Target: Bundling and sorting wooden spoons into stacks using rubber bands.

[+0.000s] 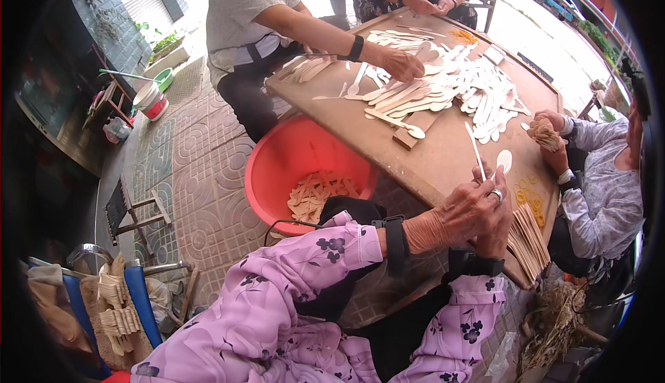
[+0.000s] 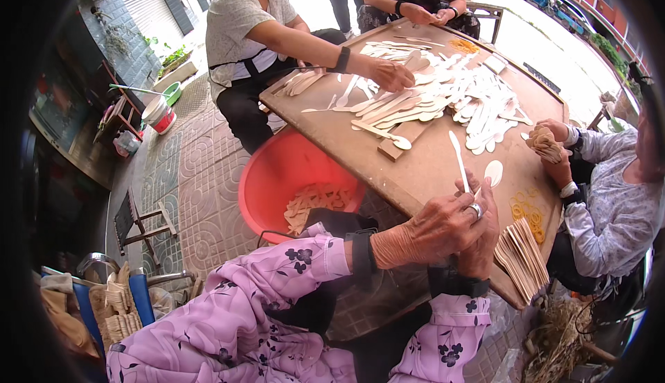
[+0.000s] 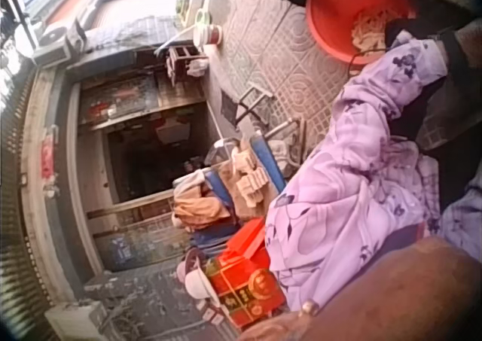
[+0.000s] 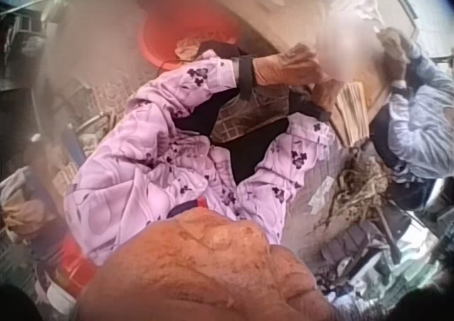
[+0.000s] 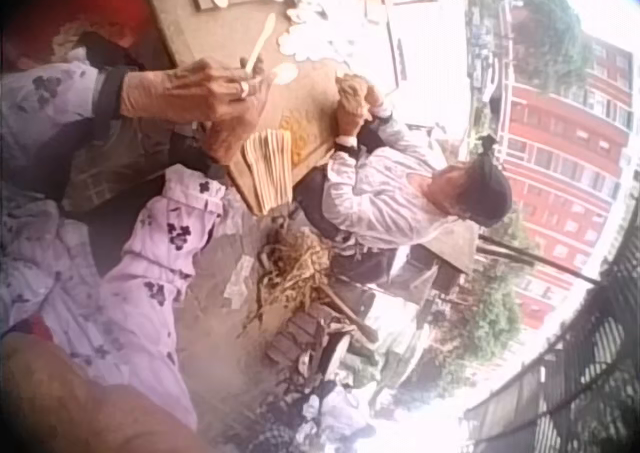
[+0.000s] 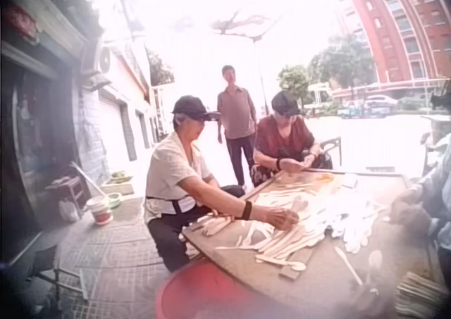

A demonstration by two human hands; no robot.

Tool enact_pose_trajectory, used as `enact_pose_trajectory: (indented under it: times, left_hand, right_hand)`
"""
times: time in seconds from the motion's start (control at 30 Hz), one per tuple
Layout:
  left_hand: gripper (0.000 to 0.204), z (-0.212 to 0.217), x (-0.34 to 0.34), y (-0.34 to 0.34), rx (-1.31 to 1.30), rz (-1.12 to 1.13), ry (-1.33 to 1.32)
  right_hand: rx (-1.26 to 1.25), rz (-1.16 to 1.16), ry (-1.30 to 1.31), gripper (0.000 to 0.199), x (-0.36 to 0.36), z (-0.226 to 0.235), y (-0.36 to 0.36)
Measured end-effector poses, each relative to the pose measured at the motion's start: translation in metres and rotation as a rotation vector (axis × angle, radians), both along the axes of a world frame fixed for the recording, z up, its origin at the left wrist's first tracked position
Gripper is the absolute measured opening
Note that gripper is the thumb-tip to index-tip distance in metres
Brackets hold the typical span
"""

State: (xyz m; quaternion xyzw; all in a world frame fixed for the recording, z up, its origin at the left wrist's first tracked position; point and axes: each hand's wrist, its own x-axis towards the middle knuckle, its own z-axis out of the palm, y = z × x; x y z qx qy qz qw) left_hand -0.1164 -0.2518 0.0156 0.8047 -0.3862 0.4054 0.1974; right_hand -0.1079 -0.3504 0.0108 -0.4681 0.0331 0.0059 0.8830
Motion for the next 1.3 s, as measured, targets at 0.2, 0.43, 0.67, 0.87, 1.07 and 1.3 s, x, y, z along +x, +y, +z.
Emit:
enact_pose_trajectory:
  times: [0.2, 0.43, 0.67, 0.87, 1.07, 1.3]
  left_hand:
    - [0.015, 0.011, -0.009, 0.023, 0.075, -0.219, 0.316]
    - [0.008, -0.023, 0.099, 0.145, 0.195, 0.437, 0.453]
    - [0.009, -0.041, 0.098, 0.18, 0.272, 0.451, 0.481]
    - [0.012, 0.006, 0.058, 0.253, 0.431, 0.691, 0.48]
    - [0.01, 0.018, 0.073, 0.224, 0.228, 0.595, 0.603]
    - [0.009, -0.039, 0.146, 0.162, 0.105, 0.464, 0.576]
  right_hand:
    - [0.317, 0.142, 0.138, 0.031, 0.027, -0.012, -0.013]
    - [0.342, 0.235, 0.093, 0.019, 0.032, -0.033, -0.026]
    - [0.322, 0.228, 0.129, 0.021, 0.031, -0.036, -0.026]
    - [0.284, 0.219, 0.125, 0.021, 0.03, -0.036, -0.025]
    - [0.236, 0.213, 0.123, 0.02, 0.032, -0.041, -0.019]
    - [0.23, 0.173, 0.13, 0.019, 0.03, -0.038, -0.026]
